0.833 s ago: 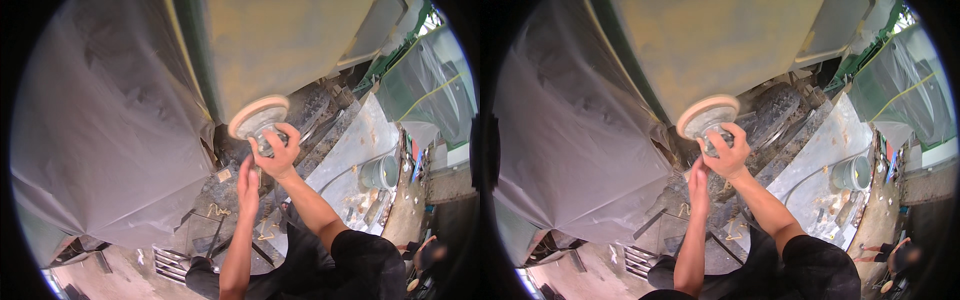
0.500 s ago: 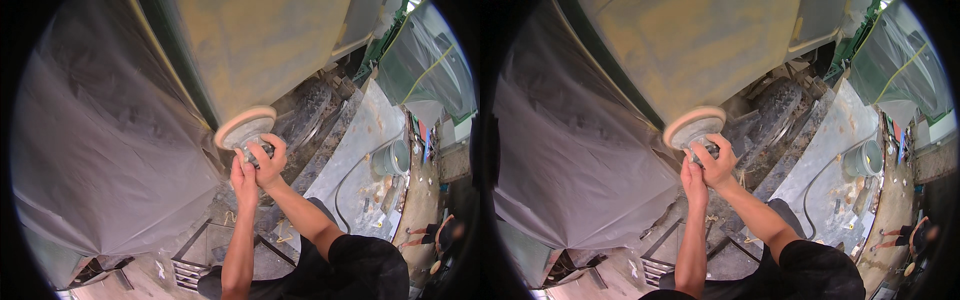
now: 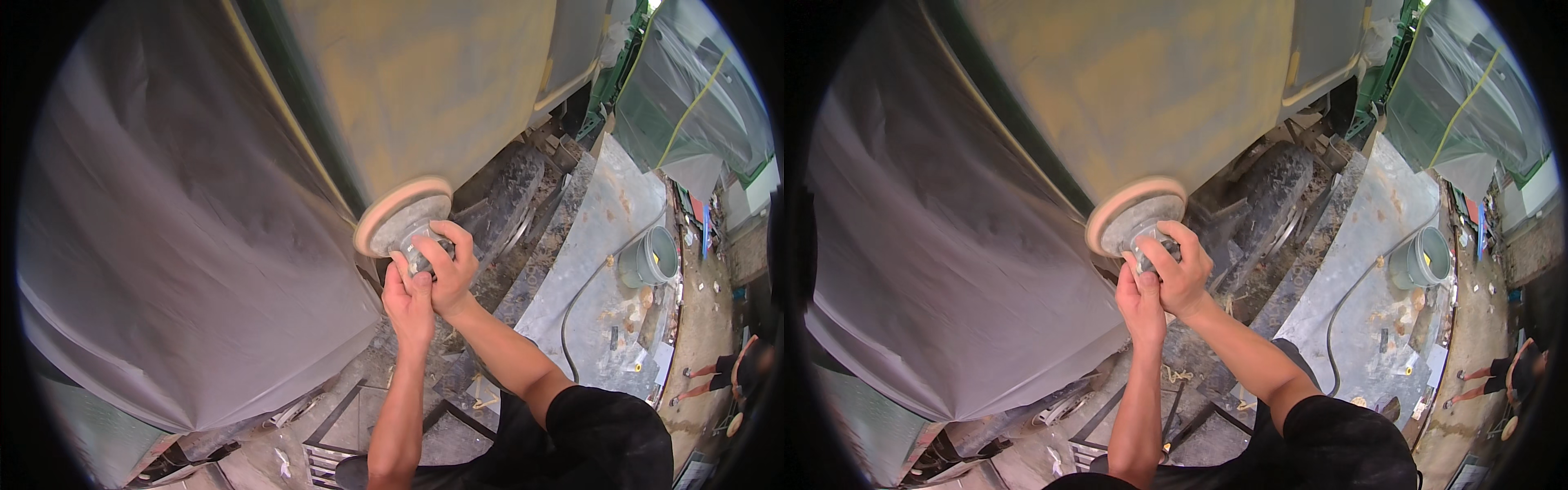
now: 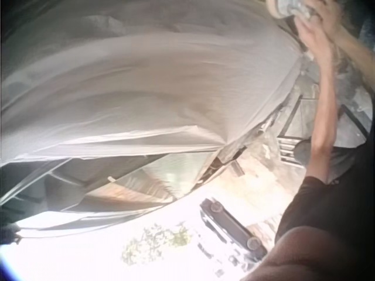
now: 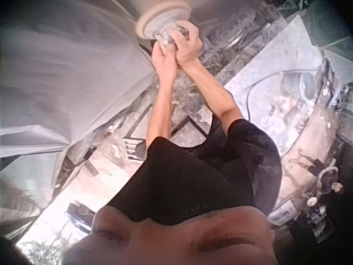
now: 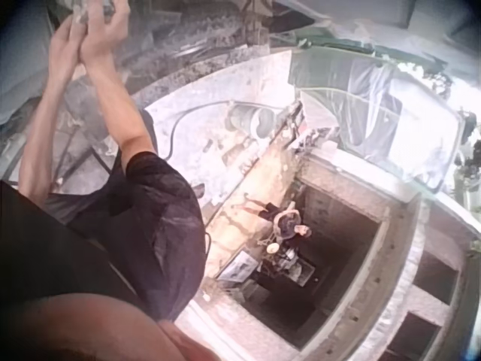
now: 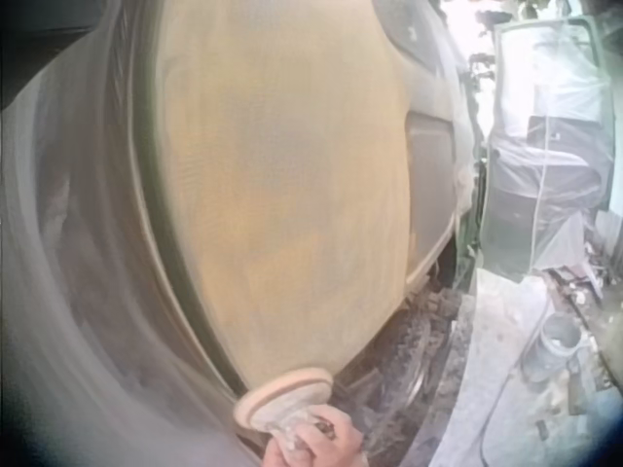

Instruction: The person uses a handheld orbital sander to sand the surface of a car hood. They move the sander across the hood in overlapping passes, occasionally pausing to adjust the sanding pad. The hood is partially covered with protective plastic sheeting.

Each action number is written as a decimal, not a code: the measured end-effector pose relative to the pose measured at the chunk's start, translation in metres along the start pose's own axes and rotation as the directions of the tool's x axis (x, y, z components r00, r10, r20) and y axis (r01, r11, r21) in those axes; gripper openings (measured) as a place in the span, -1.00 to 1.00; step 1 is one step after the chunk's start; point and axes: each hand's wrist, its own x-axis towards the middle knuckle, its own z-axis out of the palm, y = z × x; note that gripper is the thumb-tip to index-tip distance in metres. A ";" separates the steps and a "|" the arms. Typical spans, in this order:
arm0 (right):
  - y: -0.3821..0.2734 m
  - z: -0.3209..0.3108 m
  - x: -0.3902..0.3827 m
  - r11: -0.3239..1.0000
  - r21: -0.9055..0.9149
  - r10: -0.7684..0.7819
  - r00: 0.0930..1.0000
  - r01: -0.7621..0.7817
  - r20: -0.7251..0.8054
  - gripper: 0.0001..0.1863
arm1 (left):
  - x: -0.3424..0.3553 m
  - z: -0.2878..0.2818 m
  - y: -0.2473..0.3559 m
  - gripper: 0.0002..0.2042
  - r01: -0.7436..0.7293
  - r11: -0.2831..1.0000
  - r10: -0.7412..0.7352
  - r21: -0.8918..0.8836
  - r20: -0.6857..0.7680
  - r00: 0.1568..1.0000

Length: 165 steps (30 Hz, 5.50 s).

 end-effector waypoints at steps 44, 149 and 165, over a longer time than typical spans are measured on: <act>-0.061 -0.011 0.112 0.999 0.033 -0.015 0.998 0.017 -0.060 -0.70 | 0.022 0.003 0.103 -0.59 -0.048 0.996 0.046 -0.072 -0.031 0.998; -0.115 -0.046 0.314 0.959 0.008 -0.282 0.953 0.283 0.111 -0.60 | 0.093 0.040 0.271 -0.47 -0.206 0.978 0.200 -0.035 -0.119 0.972; -0.107 -0.053 0.319 0.947 -0.030 -0.312 0.940 0.319 0.136 -0.61 | 0.091 0.063 0.284 -0.45 -0.239 0.969 0.246 0.057 -0.201 0.948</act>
